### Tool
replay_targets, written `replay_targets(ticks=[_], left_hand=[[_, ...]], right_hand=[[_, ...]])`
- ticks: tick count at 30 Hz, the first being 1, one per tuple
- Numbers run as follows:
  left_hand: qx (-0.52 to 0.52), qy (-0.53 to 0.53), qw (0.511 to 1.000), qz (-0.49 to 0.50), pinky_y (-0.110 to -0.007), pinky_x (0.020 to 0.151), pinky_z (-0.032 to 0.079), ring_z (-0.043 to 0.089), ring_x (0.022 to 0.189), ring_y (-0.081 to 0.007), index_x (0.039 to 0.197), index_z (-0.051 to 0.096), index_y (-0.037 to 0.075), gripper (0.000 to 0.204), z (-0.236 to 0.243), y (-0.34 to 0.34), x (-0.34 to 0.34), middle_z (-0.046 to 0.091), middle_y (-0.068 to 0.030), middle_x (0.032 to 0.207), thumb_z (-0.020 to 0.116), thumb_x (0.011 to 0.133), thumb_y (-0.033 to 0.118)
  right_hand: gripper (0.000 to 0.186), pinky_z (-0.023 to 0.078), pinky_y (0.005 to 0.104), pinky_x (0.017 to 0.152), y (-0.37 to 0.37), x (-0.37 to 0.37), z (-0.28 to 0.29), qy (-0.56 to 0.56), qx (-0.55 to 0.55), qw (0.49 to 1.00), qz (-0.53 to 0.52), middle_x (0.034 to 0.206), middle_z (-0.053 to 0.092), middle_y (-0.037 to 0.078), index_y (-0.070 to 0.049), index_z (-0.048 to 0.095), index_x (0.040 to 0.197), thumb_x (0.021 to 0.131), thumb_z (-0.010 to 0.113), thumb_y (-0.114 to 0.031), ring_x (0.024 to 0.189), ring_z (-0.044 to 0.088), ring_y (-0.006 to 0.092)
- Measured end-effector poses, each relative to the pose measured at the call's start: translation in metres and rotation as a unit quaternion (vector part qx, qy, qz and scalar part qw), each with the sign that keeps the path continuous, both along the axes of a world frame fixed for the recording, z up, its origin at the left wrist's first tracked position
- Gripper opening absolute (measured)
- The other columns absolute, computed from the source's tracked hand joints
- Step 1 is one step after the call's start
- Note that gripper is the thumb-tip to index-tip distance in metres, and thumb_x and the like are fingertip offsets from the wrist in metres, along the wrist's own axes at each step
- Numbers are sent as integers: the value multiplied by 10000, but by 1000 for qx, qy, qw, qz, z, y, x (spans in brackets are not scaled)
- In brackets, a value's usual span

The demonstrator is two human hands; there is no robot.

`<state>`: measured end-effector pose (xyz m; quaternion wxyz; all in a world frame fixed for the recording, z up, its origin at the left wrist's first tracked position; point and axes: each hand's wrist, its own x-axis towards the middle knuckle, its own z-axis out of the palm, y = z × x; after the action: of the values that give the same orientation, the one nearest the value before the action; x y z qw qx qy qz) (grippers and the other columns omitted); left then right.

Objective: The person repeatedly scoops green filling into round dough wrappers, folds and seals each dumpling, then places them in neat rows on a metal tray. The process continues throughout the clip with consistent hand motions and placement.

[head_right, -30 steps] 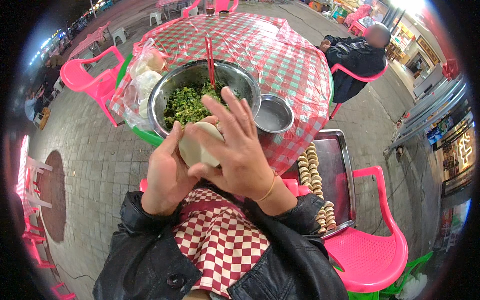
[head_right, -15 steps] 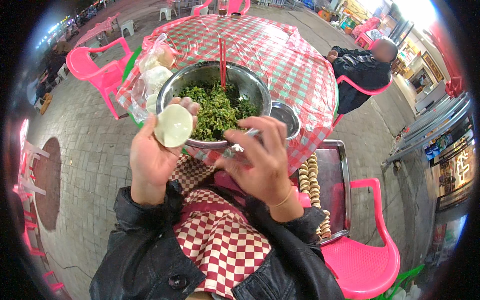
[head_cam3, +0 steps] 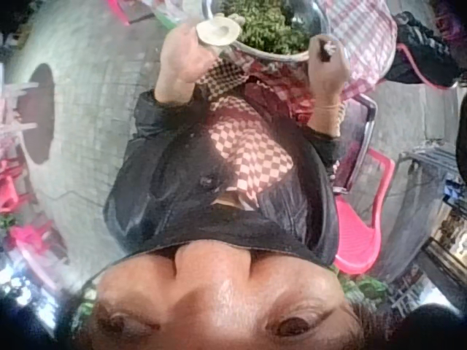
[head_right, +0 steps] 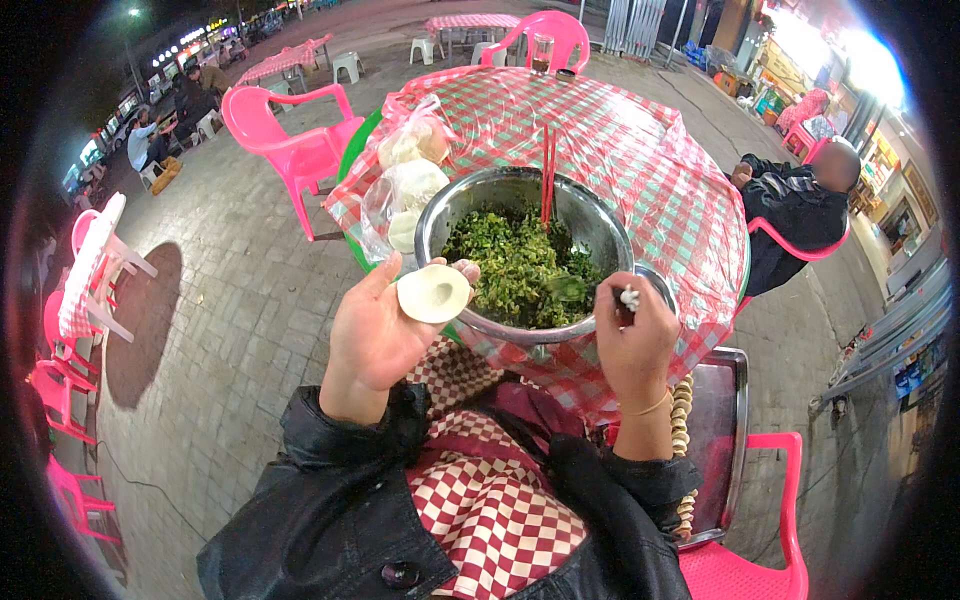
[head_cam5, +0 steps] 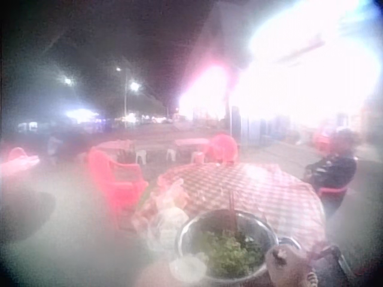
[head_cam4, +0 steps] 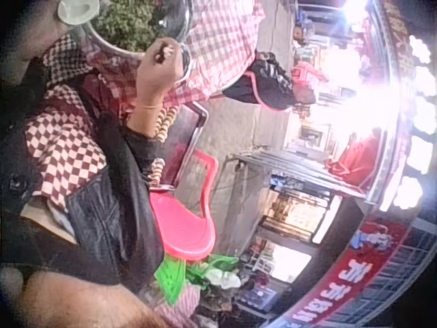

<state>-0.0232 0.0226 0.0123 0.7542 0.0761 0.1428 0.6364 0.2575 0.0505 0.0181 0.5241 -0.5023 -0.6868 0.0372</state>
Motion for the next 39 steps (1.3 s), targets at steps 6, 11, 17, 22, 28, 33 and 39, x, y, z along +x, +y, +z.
replay_targets(ticks=[6, 11, 17, 22, 28, 33, 39], left_hand=[[-22, -3, 1000, -5, -625, 1241, 416, 496, 1442, -544, 1412, 464, -124, 545, 6, -2, 7, 534, -388, 1475, 315, 1203, 357], [-32, 2, 999, -13, -633, 1114, 520, 618, 1314, -492, 1304, 522, -58, 466, 13, -7, 1, 625, -301, 1366, 316, 1205, 349], [-22, -55, 998, -14, -607, 1227, 448, 503, 1431, -554, 1395, 449, -187, 551, 15, -3, -4, 519, -404, 1483, 324, 1200, 312], [-10, -70, 997, 3, -601, 1259, 436, 460, 1467, -560, 1416, 425, -205, 542, 18, 1, -1, 475, -421, 1498, 328, 1200, 282], [-5, 34, 999, 5, -549, 1148, 517, 607, 1349, -429, 1368, 536, -91, 475, 7, 10, 21, 642, -273, 1365, 344, 1195, 308], [-32, 46, 998, -23, -519, 1114, 532, 662, 1231, -372, 1305, 588, -37, 452, 2, 35, 56, 678, -212, 1303, 358, 1197, 337], [-34, 28, 999, -32, -532, 1157, 493, 649, 1260, -401, 1298, 585, -39, 547, 9, 51, 88, 687, -227, 1270, 273, 1206, 400]], right_hand=[[131, 529, 342, 623, 6, -4, -19, 13, -84, 996, -27, 690, 693, 113, 11, 745, 940, 956, 742, -119, 616, 675, 176], [193, 499, 269, 593, 10, -4, -24, 153, -157, 976, -20, 667, 729, 25, 15, 778, 921, 969, 737, -168, 594, 637, 83], [181, 487, 244, 605, 12, 5, -30, 277, -195, 941, 9, 707, 737, 12, 20, 783, 940, 975, 743, -152, 637, 621, 55], [134, 451, 224, 585, 10, 9, -32, 383, -208, 898, 55, 760, 744, 12, 1, 779, 992, 996, 749, -130, 643, 605, 47], [116, 366, 205, 529, 5, 10, -18, 406, -170, 897, 52, 764, 718, 10, -11, 764, 1012, 1014, 749, -126, 595, 523, 14], [112, 427, 213, 587, -9, 4, -1, 360, -91, 927, 56, 808, 718, 25, 20, 752, 1036, 1029, 735, -90, 666, 578, 39], [197, 572, 353, 667, -24, -11, -4, -88, 237, 958, 131, 899, 746, 133, 7, 762, 1036, 855, 833, 39, 758, 721, 285]])
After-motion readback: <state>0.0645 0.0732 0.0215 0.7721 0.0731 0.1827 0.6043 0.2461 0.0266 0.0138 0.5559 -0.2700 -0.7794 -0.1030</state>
